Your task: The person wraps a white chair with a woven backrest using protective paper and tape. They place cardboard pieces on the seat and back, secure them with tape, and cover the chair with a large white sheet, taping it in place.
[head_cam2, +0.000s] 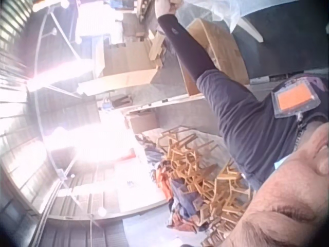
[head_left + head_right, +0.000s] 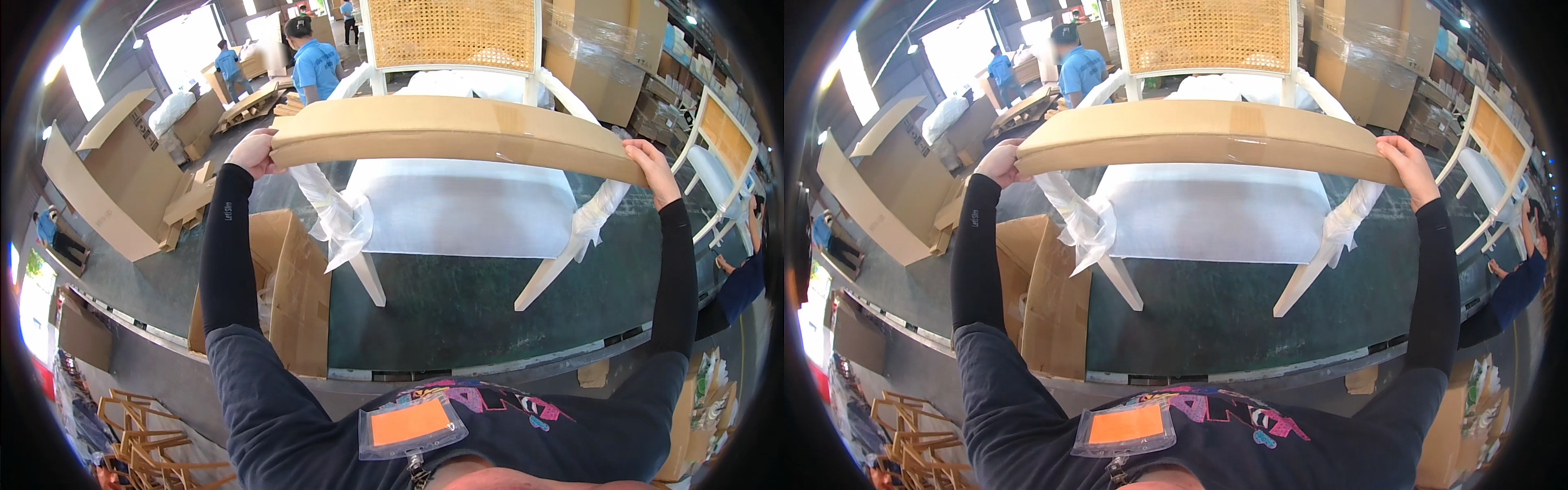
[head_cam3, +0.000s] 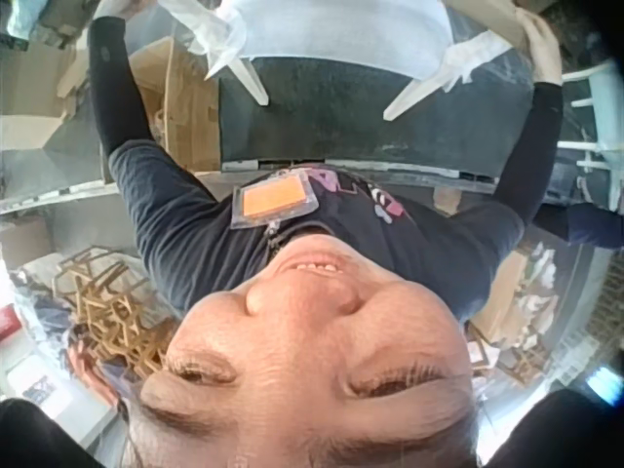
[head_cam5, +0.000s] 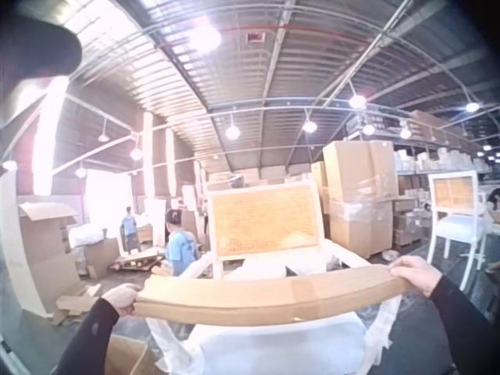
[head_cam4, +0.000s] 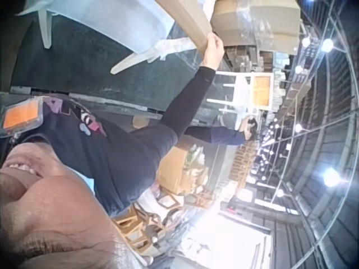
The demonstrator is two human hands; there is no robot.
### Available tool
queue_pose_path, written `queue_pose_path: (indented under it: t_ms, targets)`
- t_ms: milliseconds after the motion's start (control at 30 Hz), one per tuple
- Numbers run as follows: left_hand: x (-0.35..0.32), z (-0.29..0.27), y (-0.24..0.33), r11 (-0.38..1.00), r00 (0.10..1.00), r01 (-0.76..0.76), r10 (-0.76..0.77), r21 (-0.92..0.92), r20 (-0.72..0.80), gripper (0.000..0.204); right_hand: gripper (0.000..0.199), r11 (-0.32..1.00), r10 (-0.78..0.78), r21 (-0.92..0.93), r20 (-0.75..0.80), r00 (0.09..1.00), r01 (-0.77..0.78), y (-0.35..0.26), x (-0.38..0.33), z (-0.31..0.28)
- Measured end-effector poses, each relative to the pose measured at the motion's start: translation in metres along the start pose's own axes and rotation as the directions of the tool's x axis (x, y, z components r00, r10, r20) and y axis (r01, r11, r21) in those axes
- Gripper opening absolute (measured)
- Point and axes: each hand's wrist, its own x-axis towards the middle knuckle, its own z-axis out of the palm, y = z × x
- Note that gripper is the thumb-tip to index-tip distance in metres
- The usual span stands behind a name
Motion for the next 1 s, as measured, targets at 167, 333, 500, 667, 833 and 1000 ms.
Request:
queue_pose_path:
  t_ms: [167,333,500,667,833,1000]
  targets:
    - [-0.011,0.013,-0.010,0.995,0.994,0.025,-0.014,0.099,-0.110,0.026,0.034,0.988,0.154,0.010,0.027,0.988,-0.155,-0.010,-0.010,0.005]
    - [-0.019,0.022,0.022,0.800,0.755,-0.379,0.558,0.465,-0.344,0.041,0.035,0.992,0.123,0.014,0.065,0.990,-0.125,-0.012,-0.011,0.007]
    - [-0.010,0.049,0.016,0.367,0.758,-0.419,0.644,0.830,0.098,0.051,0.048,0.990,0.134,0.024,0.052,0.990,-0.135,-0.007,-0.015,0.014]
    - [-0.018,0.050,0.001,0.344,0.752,-0.467,0.639,0.815,0.161,0.048,0.050,0.985,0.171,-0.023,0.093,0.981,-0.170,-0.011,-0.017,0.005]
    - [-0.016,0.033,-0.024,0.535,0.783,-0.456,0.620,0.711,0.035,0.042,0.044,0.999,0.023,0.046,0.096,0.995,-0.028,0.005,-0.015,0.020]
    - [-0.015,0.034,-0.016,0.387,0.793,-0.417,0.597,0.823,0.121,0.049,0.044,0.998,-0.056,0.043,0.034,0.998,0.055,0.013,-0.016,0.020]
